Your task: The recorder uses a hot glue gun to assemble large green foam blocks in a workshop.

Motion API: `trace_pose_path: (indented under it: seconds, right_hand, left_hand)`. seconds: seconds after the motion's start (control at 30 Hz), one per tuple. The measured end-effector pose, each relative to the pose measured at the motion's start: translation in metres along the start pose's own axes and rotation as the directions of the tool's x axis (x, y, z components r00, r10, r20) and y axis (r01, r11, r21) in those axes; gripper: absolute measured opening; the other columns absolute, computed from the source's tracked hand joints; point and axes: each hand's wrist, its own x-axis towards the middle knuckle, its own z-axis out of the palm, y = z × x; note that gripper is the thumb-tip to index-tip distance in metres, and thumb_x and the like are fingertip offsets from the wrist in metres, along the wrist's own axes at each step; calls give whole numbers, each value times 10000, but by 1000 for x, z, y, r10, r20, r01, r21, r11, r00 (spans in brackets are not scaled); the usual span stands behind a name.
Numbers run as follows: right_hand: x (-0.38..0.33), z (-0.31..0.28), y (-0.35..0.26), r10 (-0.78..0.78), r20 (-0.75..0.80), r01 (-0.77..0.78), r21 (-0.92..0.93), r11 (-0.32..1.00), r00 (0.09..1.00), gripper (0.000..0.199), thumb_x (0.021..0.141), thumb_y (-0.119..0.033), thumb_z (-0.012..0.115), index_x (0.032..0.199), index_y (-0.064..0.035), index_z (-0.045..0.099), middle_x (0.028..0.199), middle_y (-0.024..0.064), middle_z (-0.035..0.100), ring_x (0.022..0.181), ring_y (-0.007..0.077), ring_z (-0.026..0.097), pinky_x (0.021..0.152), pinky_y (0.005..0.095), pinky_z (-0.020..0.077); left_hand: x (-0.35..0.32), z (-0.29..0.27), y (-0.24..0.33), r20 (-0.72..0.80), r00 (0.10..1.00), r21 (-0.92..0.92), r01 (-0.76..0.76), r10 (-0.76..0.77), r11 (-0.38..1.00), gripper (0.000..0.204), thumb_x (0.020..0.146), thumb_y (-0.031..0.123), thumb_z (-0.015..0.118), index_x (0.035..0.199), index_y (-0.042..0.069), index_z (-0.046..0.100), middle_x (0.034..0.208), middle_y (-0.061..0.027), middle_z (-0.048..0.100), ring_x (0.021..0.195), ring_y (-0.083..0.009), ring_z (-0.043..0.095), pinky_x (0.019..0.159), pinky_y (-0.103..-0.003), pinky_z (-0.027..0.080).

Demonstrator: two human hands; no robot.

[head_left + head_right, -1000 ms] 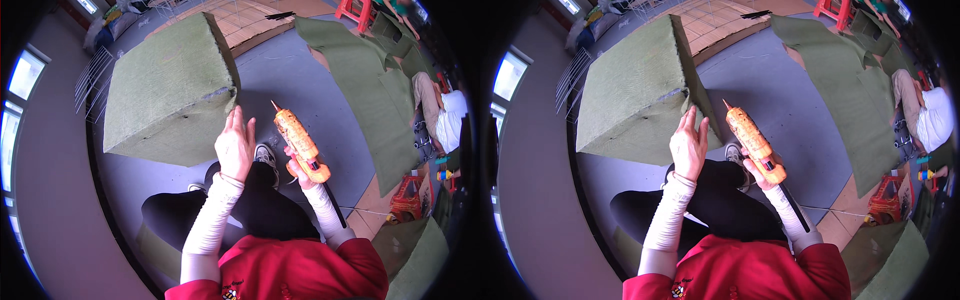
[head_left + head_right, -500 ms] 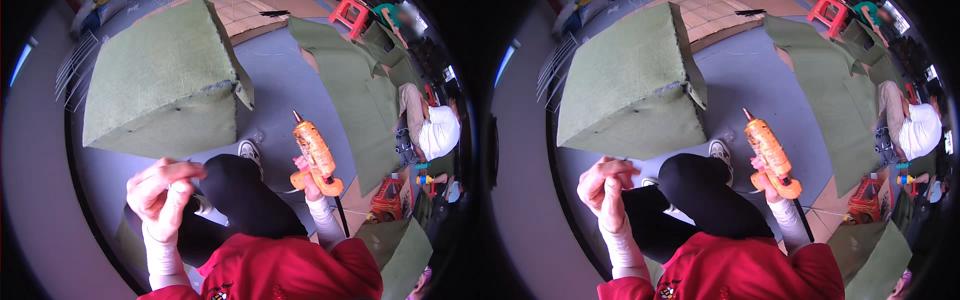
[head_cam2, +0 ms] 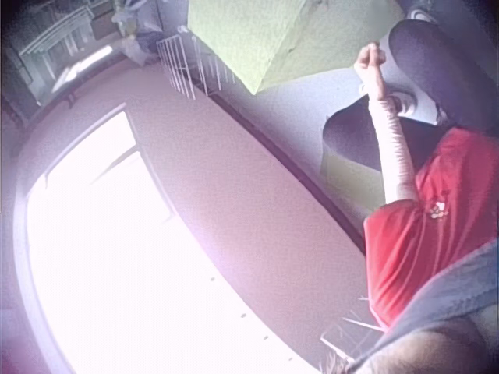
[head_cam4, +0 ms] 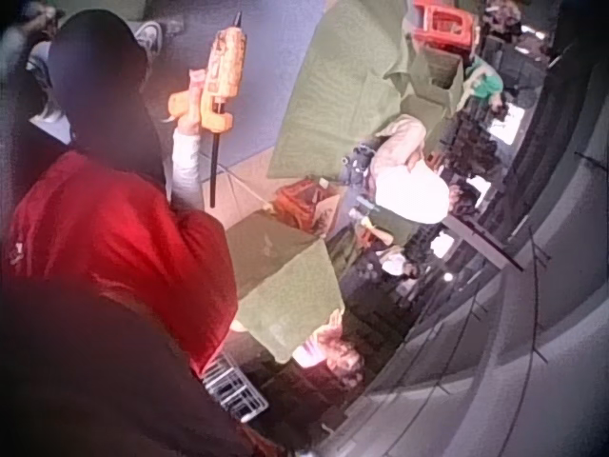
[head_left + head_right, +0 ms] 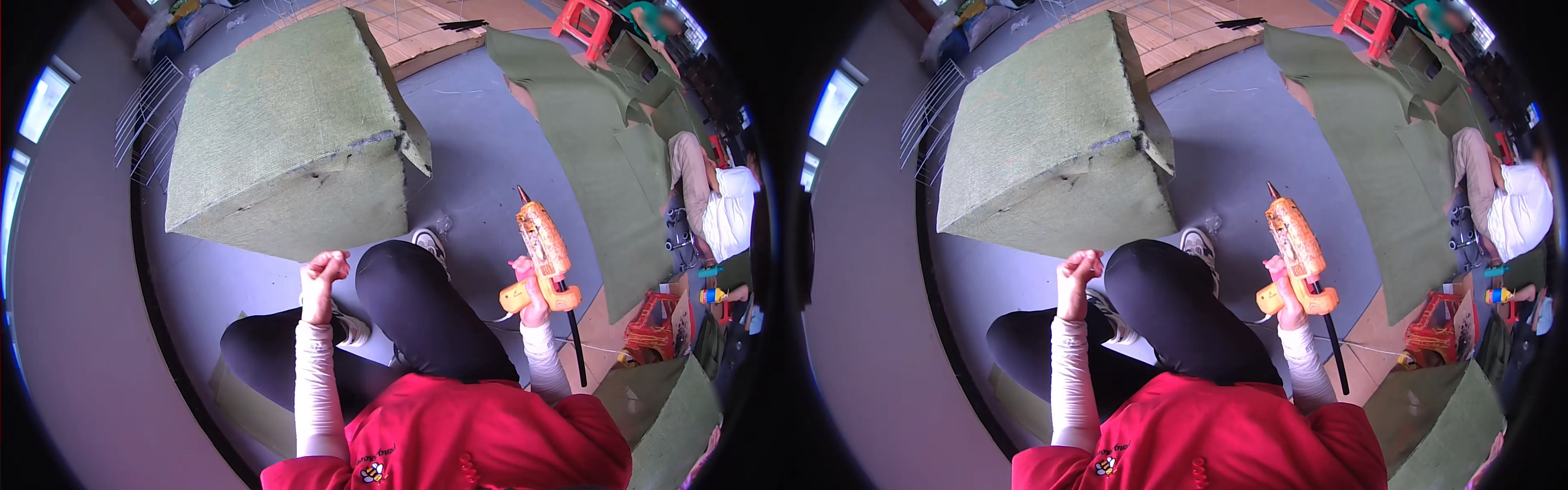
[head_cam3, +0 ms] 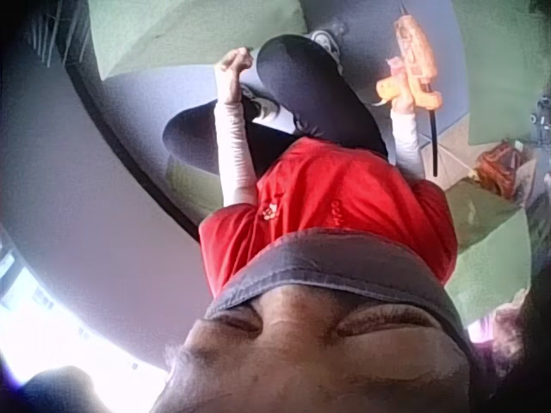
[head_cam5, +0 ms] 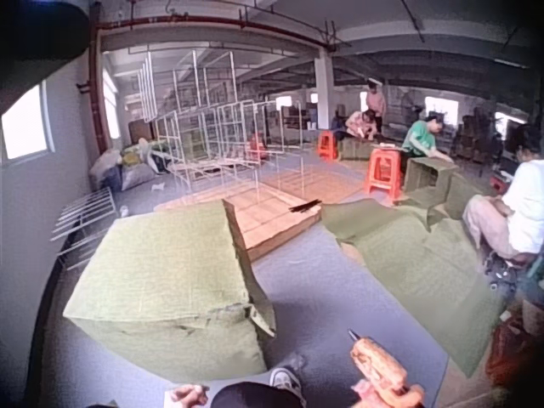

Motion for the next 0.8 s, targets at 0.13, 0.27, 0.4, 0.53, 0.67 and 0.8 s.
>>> trace_pose_path:
  seconds: [0.13, 0.27, 0.4, 0.53, 0.67, 0.8]
  right_hand:
    - [0, 3, 3, 41, 4, -41, 23, 999, 999, 233, 867, -187, 567, 1026, -18, 544, 1012, 116, 538, 1016, 239, 525, 977, 443, 407]
    - [5, 0, 25, 17, -26, -13, 146, 989, 1000, 245, 900, -174, 540, 1070, 3, 546, 1029, 127, 552, 1006, 245, 542, 989, 450, 408]
    - [5, -18, 20, 60, -160, -68, -47, 997, 985, 264, 924, -161, 527, 1110, 25, 553, 1028, 123, 586, 1023, 239, 555, 972, 403, 413]
    - [9, -31, 23, 85, -169, -106, -116, 988, 982, 255, 945, -170, 500, 1101, 23, 560, 1037, 122, 591, 1036, 240, 552, 991, 409, 397]
    - [8, -45, 36, 167, -197, -203, -177, 963, 966, 287, 987, -229, 435, 1071, 16, 561, 1008, 106, 595, 1025, 222, 550, 974, 375, 404]
    - [9, -54, 31, 282, -194, -323, -229, 918, 940, 278, 987, -222, 432, 1061, 16, 556, 1027, 112, 579, 1032, 225, 531, 974, 362, 389]
  left_hand:
    - [-12, -18, -63, 190, 939, -323, 336, -287, 885, 144, 896, 148, 615, 958, 29, 667, 638, 9, 574, 514, -66, 487, 489, -193, 375]
    - [-5, -65, -183, 17, 755, -183, 647, -656, 740, 132, 821, 56, 640, 949, 34, 664, 762, -19, 629, 593, -84, 558, 538, -203, 421]
    - [35, -58, -221, 202, 688, -194, 725, -697, 660, 196, 912, 120, 555, 1065, 17, 621, 978, -89, 669, 872, -195, 643, 792, -304, 520]
    - [45, -107, -274, -4, 777, -641, 481, -629, 598, 249, 973, 157, 496, 1154, -11, 529, 1044, -115, 646, 958, -245, 634, 835, -318, 528]
    - [35, -135, -301, -220, 632, -739, 389, -743, 549, 553, 960, 288, 521, 1376, -13, 315, 1390, -172, 407, 1290, -303, 418, 1057, -416, 361]
    - [2, -108, -283, -200, 519, -816, 381, -831, 434, 827, 928, 422, 517, 1496, 30, 61, 1561, -148, 129, 1415, -311, 216, 1147, -471, 156]
